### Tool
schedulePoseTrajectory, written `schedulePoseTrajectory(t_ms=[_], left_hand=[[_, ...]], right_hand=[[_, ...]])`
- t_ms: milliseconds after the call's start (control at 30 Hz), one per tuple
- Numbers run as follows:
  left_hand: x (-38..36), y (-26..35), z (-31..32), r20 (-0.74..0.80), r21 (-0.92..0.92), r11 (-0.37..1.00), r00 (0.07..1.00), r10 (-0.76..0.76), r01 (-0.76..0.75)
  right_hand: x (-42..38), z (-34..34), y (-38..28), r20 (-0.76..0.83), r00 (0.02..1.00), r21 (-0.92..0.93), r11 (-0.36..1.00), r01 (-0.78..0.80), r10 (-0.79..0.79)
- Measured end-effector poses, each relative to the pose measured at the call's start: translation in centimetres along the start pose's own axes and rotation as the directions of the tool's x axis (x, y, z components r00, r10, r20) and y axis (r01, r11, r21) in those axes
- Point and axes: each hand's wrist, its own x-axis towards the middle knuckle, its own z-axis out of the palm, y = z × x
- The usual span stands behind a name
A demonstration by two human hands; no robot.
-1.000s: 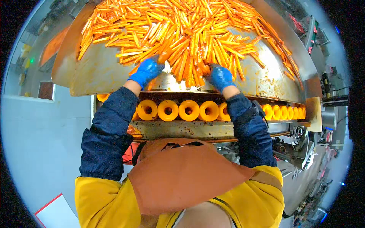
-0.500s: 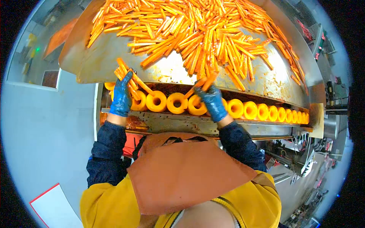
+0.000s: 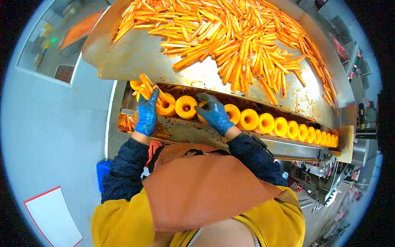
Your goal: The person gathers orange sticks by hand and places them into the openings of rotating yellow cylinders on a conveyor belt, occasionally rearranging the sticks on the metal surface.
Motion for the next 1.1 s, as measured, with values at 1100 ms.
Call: schedulePoseTrajectory(t_ms=[1100], left_hand=[[-0.4,-0.8,0.0,0.290,-0.171,0.981,0.956,-0.034,0.087]], right_hand=[[-1.7,-1.0,2.5,-0.155,0.986,0.073,0.996,-0.050,0.060]])
